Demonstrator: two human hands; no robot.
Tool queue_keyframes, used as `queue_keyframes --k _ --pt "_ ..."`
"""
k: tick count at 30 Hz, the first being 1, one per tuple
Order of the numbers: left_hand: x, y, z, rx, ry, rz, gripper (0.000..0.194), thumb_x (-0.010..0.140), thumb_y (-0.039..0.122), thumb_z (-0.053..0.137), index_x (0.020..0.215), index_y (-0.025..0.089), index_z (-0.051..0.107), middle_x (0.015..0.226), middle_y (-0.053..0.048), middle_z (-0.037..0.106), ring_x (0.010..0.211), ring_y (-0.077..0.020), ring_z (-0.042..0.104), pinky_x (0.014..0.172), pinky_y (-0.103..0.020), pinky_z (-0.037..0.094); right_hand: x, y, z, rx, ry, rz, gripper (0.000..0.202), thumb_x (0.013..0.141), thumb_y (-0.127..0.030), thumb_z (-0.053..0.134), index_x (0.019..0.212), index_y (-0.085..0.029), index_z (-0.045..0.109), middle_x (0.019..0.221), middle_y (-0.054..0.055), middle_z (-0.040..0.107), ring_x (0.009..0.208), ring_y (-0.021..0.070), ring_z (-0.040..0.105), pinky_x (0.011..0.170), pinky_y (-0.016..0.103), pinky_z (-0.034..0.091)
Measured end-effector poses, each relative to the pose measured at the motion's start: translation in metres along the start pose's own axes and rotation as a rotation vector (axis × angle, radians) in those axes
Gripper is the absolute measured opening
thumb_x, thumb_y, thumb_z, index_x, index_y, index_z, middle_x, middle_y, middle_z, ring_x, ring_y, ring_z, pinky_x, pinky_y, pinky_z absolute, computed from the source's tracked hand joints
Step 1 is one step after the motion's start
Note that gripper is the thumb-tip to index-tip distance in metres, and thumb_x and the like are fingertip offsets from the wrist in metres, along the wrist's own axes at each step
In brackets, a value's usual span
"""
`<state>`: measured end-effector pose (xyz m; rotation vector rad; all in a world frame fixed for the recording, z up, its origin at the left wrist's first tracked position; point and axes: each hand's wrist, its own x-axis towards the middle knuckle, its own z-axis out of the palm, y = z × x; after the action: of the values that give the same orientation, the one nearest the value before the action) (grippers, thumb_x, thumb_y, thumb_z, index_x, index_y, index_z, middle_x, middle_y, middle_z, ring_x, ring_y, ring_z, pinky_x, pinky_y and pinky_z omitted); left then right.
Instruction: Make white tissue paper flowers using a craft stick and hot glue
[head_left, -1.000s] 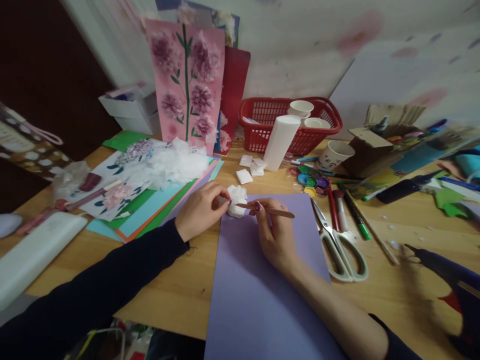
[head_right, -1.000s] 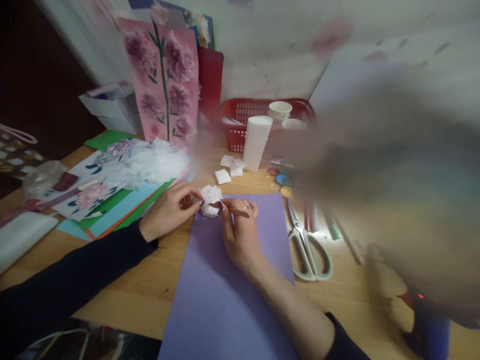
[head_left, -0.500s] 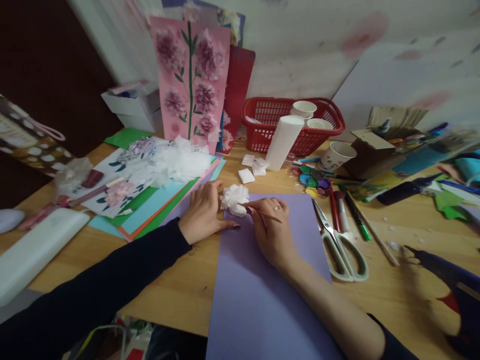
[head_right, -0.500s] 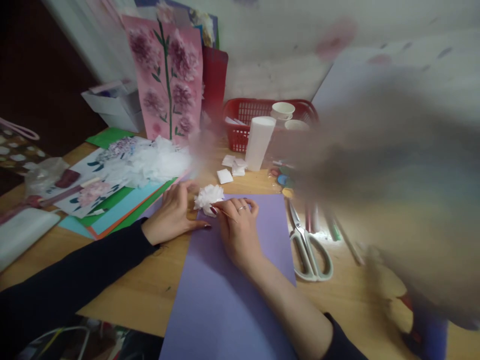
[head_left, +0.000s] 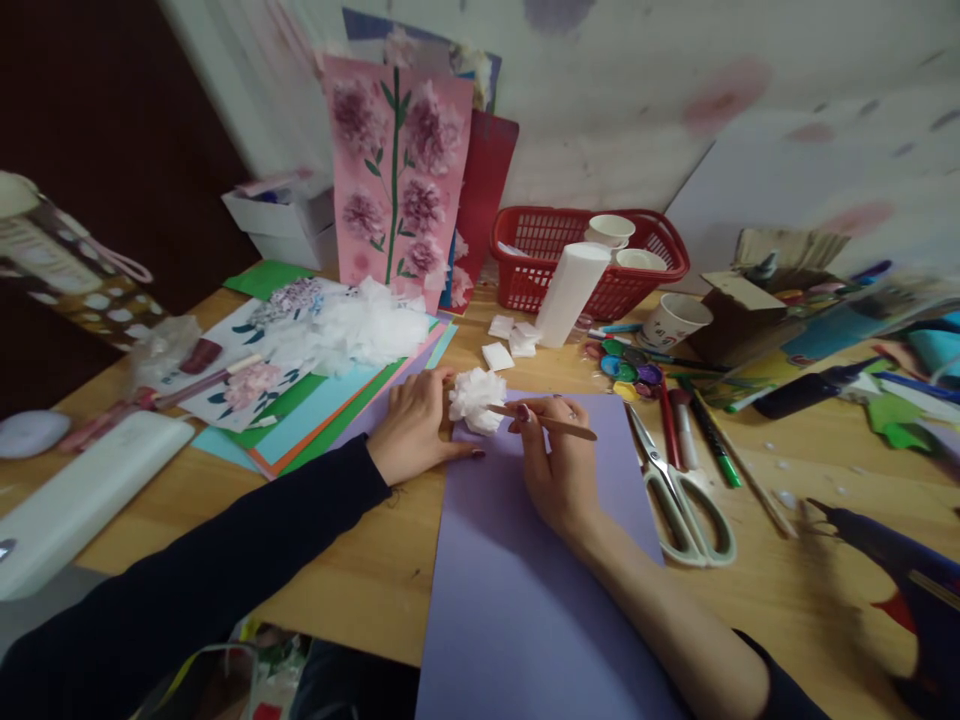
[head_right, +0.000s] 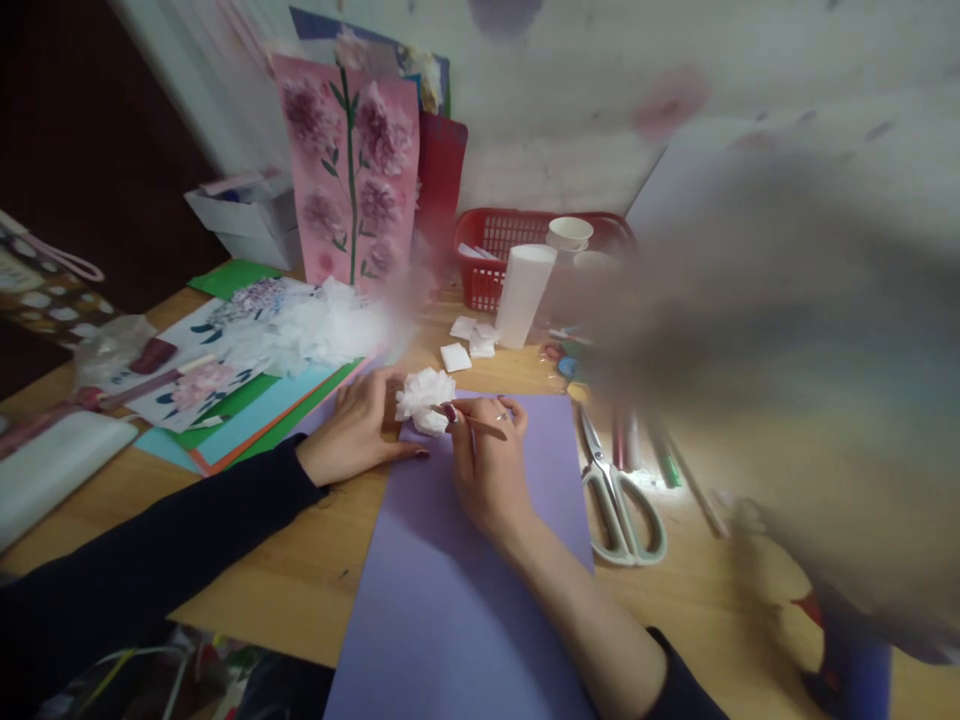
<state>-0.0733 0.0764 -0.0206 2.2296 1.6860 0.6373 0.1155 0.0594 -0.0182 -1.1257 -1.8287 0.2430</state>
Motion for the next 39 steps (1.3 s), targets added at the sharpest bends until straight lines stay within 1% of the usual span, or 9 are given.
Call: queue_keyframes --k 8,13,17,20,23,26,31,35,39 --pt "-0.001 0.002 -0.006 -0.018 0.025 0.149 0.089 0.065 0.044 0.084 0.136 0.026 0.035 0.141 -0.012 0.048 0.131 -0.0337 0.044 0.105 -0.049 0.034 0.001 0.002 -0.001 0.102 0.068 0.168 0.026 0.099 -0.031 0.041 0.088 -0.021 0.062 0.069 0.001 0.066 0.063 0.0171 0.060 0.073 0.037 0.043" --pt "-0.001 0.001 -0.006 0.003 0.011 0.009 0.100 0.059 0.046 0.087 0.138 0.017 0.032 0.140 -0.020 0.049 0.131 -0.0380 0.044 0.105 -0.054 0.031 -0.001 0.002 -0.009 0.158 0.211 0.220 0.031 0.099 -0.037 0.041 0.085 -0.020 0.063 0.064 -0.001 0.060 0.062 0.0157 0.056 0.064 0.032 0.041" --pt "-0.001 0.002 -0.006 -0.047 -0.033 -0.024 0.095 0.061 0.042 0.086 0.136 0.021 0.032 0.136 -0.018 0.056 0.133 -0.0379 0.044 0.106 -0.056 0.028 0.003 0.001 -0.021 0.357 0.364 0.247 0.033 0.099 -0.038 0.043 0.077 -0.020 0.060 0.060 -0.003 0.053 0.054 0.0117 0.050 0.057 0.028 0.039" --pt "0.002 0.001 -0.010 -0.092 -0.066 -0.040 0.100 0.062 0.039 0.086 0.139 0.021 0.026 0.135 -0.020 0.058 0.136 -0.0378 0.041 0.107 -0.061 0.024 0.009 0.002 -0.030 0.513 0.411 0.279 0.033 0.098 -0.037 0.046 0.072 -0.020 0.058 0.056 -0.005 0.049 0.050 0.0102 0.045 0.054 0.027 0.037" --pt "0.007 -0.003 -0.017 -0.154 -0.140 -0.037 0.107 0.060 0.036 0.087 0.143 0.020 0.021 0.136 -0.021 0.057 0.140 -0.0368 0.038 0.110 -0.062 0.020 0.013 0.004 -0.036 0.589 0.432 0.307 0.033 0.096 -0.038 0.050 0.070 -0.020 0.058 0.052 -0.006 0.046 0.048 0.0097 0.043 0.051 0.026 0.035" --pt "0.013 -0.010 -0.021 -0.318 -0.265 0.024 0.118 0.060 0.032 0.086 0.149 0.021 0.010 0.141 -0.023 0.052 0.137 -0.0329 0.043 0.112 -0.057 0.028 0.013 0.005 -0.039 0.579 0.422 0.316 0.034 0.095 -0.041 0.051 0.070 -0.020 0.060 0.052 -0.005 0.046 0.047 0.0099 0.044 0.051 0.027 0.036" --pt "0.023 -0.015 -0.016 -0.602 -0.367 0.159 0.120 0.064 0.021 0.082 0.152 0.031 0.001 0.158 -0.024 0.024 0.137 -0.0297 0.045 0.109 -0.052 0.038 0.008 0.009 -0.037 0.496 0.333 0.298 0.037 0.096 -0.045 0.049 0.073 -0.019 0.060 0.057 -0.004 0.051 0.050 0.0101 0.049 0.051 0.026 0.038" --pt "0.037 -0.009 -0.012 -0.670 -0.440 0.154 0.116 0.068 0.014 0.076 0.152 0.035 -0.001 0.160 -0.024 0.017 0.140 -0.0313 0.040 0.110 -0.056 0.034 0.006 0.014 -0.037 0.402 0.317 0.300 0.037 0.097 -0.044 0.046 0.075 -0.018 0.060 0.057 -0.004 0.052 0.051 0.0100 0.050 0.052 0.026 0.039" --pt "0.052 -0.001 -0.008 -0.697 -0.561 0.147 0.117 0.069 0.010 0.071 0.152 0.034 -0.008 0.160 -0.026 0.012 0.142 -0.0307 0.035 0.112 -0.054 0.031 0.008 0.020 -0.039 0.372 0.380 0.347 0.038 0.096 -0.046 0.045 0.075 -0.018 0.060 0.058 -0.004 0.051 0.053 0.0109 0.050 0.056 0.027 0.039"
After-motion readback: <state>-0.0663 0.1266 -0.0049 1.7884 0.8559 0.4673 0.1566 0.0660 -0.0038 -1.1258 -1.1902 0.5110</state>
